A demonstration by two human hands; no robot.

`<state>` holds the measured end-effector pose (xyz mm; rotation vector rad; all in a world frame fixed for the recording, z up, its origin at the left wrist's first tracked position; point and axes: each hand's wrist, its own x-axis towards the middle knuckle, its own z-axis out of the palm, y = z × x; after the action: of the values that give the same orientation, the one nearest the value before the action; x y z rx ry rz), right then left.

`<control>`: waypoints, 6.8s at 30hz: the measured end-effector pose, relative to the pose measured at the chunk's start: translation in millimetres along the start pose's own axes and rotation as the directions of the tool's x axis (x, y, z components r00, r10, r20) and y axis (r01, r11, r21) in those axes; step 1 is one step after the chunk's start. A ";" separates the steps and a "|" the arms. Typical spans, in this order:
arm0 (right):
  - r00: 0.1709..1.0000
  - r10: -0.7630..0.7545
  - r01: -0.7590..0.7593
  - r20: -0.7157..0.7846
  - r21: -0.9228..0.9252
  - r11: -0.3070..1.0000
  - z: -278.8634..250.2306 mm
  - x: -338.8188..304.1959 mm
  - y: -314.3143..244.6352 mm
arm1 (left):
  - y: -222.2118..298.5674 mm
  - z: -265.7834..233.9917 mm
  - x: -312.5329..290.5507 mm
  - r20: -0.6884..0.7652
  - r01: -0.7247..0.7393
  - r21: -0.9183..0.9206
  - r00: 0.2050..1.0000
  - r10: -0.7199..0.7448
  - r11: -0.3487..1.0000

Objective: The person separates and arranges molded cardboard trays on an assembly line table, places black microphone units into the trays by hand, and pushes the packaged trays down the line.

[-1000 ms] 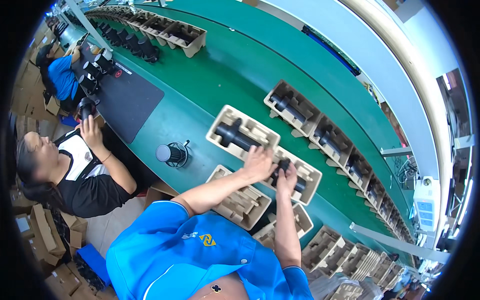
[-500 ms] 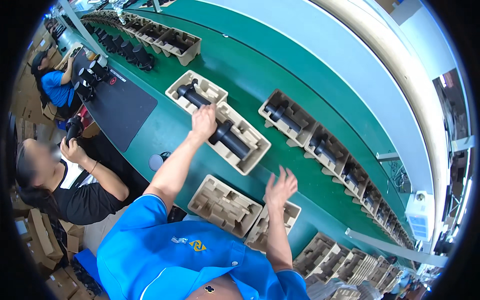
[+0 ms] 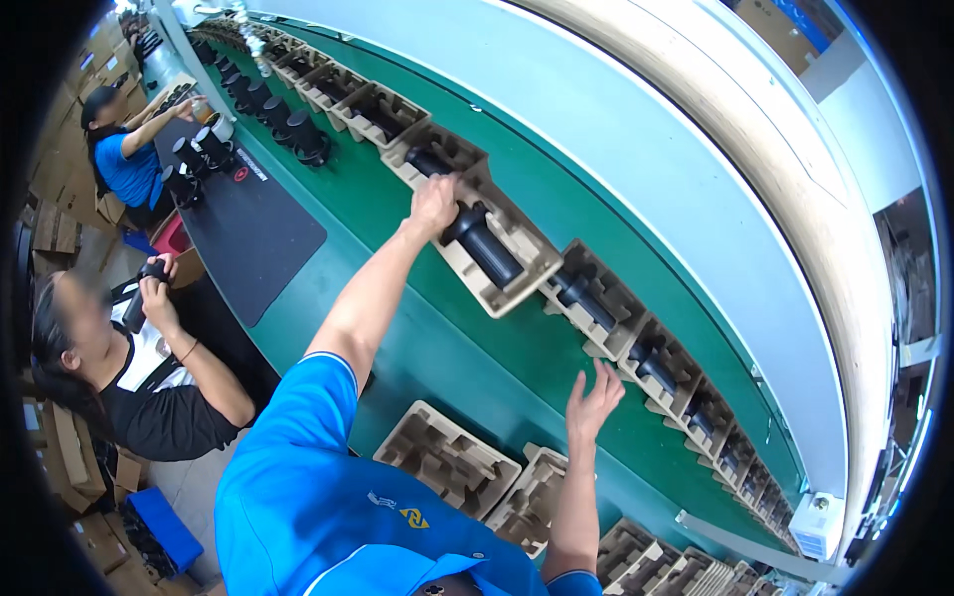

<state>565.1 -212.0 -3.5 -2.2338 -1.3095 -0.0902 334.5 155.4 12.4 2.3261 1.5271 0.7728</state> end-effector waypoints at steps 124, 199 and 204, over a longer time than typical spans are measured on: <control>0.957 0.277 -0.163 -0.082 0.640 0.751 -211.1 -209.5 -33.0 | 223.7 -161.3 -317.2 0.203 0.007 -0.796 0.945 0.257 0.606; 0.863 0.002 -0.491 0.505 0.838 0.240 -177.9 -224.1 -33.1 | 263.4 -208.0 -364.2 0.074 -0.399 -0.694 0.789 0.610 0.600; 0.868 0.063 -0.485 0.492 0.816 0.313 -188.2 -224.0 -39.8 | 263.6 -197.8 -362.6 0.062 -0.356 -0.752 0.800 0.597 0.555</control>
<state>454.1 -464.6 101.4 -1.3781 -0.7186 1.0452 315.7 -298.1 197.0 2.0757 0.2845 0.8511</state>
